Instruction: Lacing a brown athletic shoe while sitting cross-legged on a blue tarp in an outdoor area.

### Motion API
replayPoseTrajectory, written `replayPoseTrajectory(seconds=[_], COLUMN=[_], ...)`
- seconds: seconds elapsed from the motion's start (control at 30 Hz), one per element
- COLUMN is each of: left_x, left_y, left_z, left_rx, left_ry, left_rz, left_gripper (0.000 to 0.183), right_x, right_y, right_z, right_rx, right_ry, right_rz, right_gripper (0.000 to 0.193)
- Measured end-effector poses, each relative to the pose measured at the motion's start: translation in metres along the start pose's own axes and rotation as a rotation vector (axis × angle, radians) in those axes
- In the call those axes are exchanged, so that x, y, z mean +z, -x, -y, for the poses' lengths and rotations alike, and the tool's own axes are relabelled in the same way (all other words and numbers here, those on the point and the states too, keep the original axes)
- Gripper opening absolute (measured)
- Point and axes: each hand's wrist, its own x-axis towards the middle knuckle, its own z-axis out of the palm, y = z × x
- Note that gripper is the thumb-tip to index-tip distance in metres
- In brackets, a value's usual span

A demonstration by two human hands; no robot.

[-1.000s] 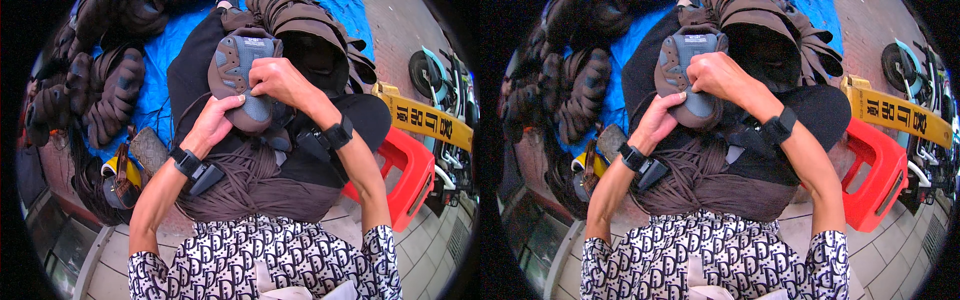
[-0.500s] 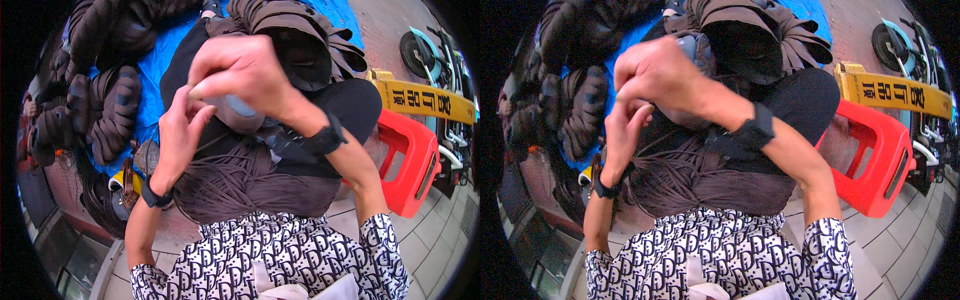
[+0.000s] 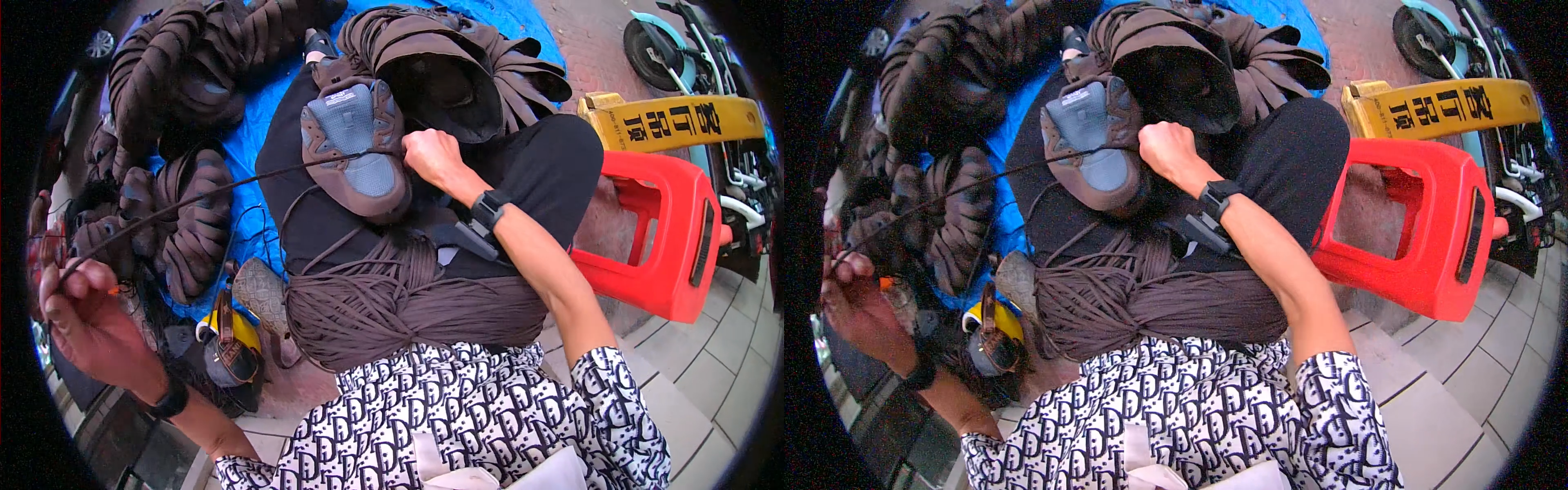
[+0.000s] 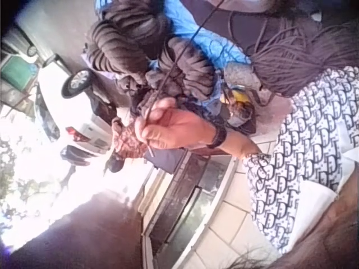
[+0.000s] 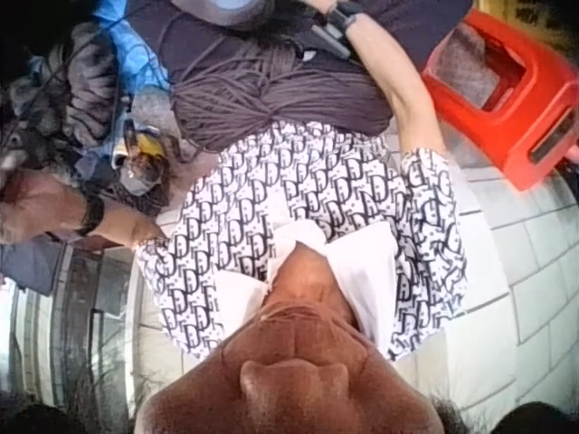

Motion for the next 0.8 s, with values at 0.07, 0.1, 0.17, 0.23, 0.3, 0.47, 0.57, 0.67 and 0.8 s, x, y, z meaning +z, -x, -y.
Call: replayPoseTrajectory(seconds=[0.07,0.1,0.17,0.23,0.3,0.47,0.57,0.67,0.8], left_x=[-0.021,-0.030,-0.052,-0.077,-0.103,-0.129,-0.122,-0.140,-0.231], left_y=[0.001,0.003,0.003,0.005,0.003,-0.012,-0.022,-0.033,-0.031], left_z=[-0.005,-0.006,-0.010,-0.016,-0.022,-0.020,0.002,0.026,0.037], left_rx=[0.020,0.060,0.127,0.089,0.077,-0.008,-0.021,-0.089,-0.171], left_ry=[-0.043,-0.295,-0.671,-0.562,-0.546,-0.432,-0.307,0.112,0.230], left_rz=[0.011,-0.138,-0.331,-0.355,-0.392,-0.433,-0.235,-0.218,-0.372], left_gripper=[0.033,0.034,0.034,0.033,0.033,0.031,0.031,0.028,0.025], right_x=[0.008,0.006,-0.009,-0.032,-0.059,-0.137,-0.163,-0.180,-0.244], right_y=[-0.002,-0.003,-0.003,0.000,0.003,0.036,0.038,0.039,0.083], right_z=[-0.010,-0.016,-0.026,-0.026,-0.015,-0.040,-0.106,-0.176,-0.228], right_rx=[0.073,0.115,0.277,0.335,0.105,-0.191,-0.144,0.097,0.177], right_ry=[-0.124,-0.096,-0.177,-1.026,-1.587,-2.019,-2.237,-2.231,-1.896], right_rz=[-0.079,-0.105,-0.148,-0.141,-0.123,0.028,-0.098,-0.567,-0.727], right_gripper=[0.014,0.014,0.012,0.013,0.027,0.034,0.024,0.012,0.017])
